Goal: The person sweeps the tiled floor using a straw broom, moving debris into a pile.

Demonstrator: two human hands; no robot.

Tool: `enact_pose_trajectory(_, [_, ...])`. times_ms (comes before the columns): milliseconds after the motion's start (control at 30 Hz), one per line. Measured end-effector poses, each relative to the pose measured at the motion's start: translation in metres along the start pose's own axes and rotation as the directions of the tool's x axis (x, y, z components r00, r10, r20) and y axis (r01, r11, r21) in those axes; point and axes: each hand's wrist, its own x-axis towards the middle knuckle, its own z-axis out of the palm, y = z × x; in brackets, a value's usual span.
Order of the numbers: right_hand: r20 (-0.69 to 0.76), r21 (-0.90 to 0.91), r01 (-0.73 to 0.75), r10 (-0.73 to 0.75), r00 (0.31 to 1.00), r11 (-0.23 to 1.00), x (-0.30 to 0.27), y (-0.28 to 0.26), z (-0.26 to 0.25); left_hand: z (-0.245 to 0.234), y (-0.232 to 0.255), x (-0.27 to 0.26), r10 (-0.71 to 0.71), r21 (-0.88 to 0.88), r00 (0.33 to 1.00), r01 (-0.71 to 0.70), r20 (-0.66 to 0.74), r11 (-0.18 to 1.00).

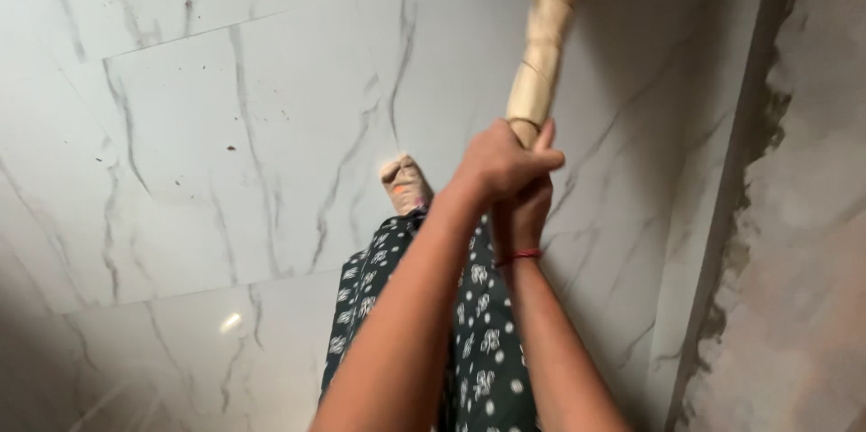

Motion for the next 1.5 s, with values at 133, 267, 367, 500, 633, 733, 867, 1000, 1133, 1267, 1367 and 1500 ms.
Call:
enact_pose_trajectory(133, [0.051,0.308,-0.206,0.200,0.978,0.929,0.028,-0.015,-0.029,0.037,0.020,0.034,-0.137,0.086,0.983,0.127,0.119,0.988])
enact_pose_trajectory(267, [0.106,-0.119,-0.444,0.456,0.884,0.888,0.059,-0.039,-0.046,0.061,0.011,0.062,-0.158,0.051,0.985,0.155,0.073,0.987])
enact_pose_trajectory(367, [0.152,-0.311,-0.466,0.527,0.836,0.828,0.072,-0.041,-0.042,0.049,0.003,0.069,-0.155,-0.018,0.988,0.155,-0.006,0.988])
enact_pose_trajectory(500, [0.399,-0.275,-0.293,0.386,0.832,0.916,0.094,-0.038,-0.044,0.027,0.020,0.061,-0.194,-0.121,0.965,0.175,-0.176,0.977])
enact_pose_trajectory(633, [0.451,0.191,-0.136,0.036,0.892,0.972,0.099,-0.034,-0.057,0.030,0.054,0.044,-0.216,-0.209,0.938,0.161,-0.273,0.965])
enact_pose_trajectory(733, [0.341,-0.105,0.313,-0.262,0.903,0.944,0.091,-0.031,-0.084,0.050,0.071,0.031,-0.108,-0.267,0.949,0.027,-0.295,0.963])
enact_pose_trajectory(867, [0.143,-0.387,0.080,-0.025,0.989,0.919,0.075,-0.027,-0.102,0.078,0.079,0.033,-0.086,-0.219,0.982,0.048,-0.167,0.975])
enact_pose_trajectory(1000, [-0.002,-0.386,-0.140,0.151,0.989,0.912,0.081,-0.036,-0.103,0.099,0.079,0.064,-0.112,-0.025,0.993,0.113,0.047,0.993])
enact_pose_trajectory(1133, [-0.016,-0.434,-0.393,0.429,0.903,0.810,0.111,-0.057,-0.095,0.096,0.071,0.107,-0.128,0.001,0.985,0.128,0.113,0.992])
enact_pose_trajectory(1267, [0.096,-0.554,-0.381,0.512,0.854,0.740,0.126,-0.077,-0.083,0.072,0.063,0.103,-0.178,-0.123,0.981,0.186,0.076,0.975])
enact_pose_trajectory(1367, [0.240,-0.422,-0.219,0.342,0.909,0.880,0.131,-0.077,-0.082,0.058,0.074,0.087,-0.173,-0.220,0.984,0.159,-0.046,0.963])
enact_pose_trajectory(1500, [0.318,-0.171,0.167,-0.106,0.942,0.971,0.126,-0.070,-0.093,0.051,0.102,0.063,-0.159,-0.164,0.976,0.133,-0.152,0.977])
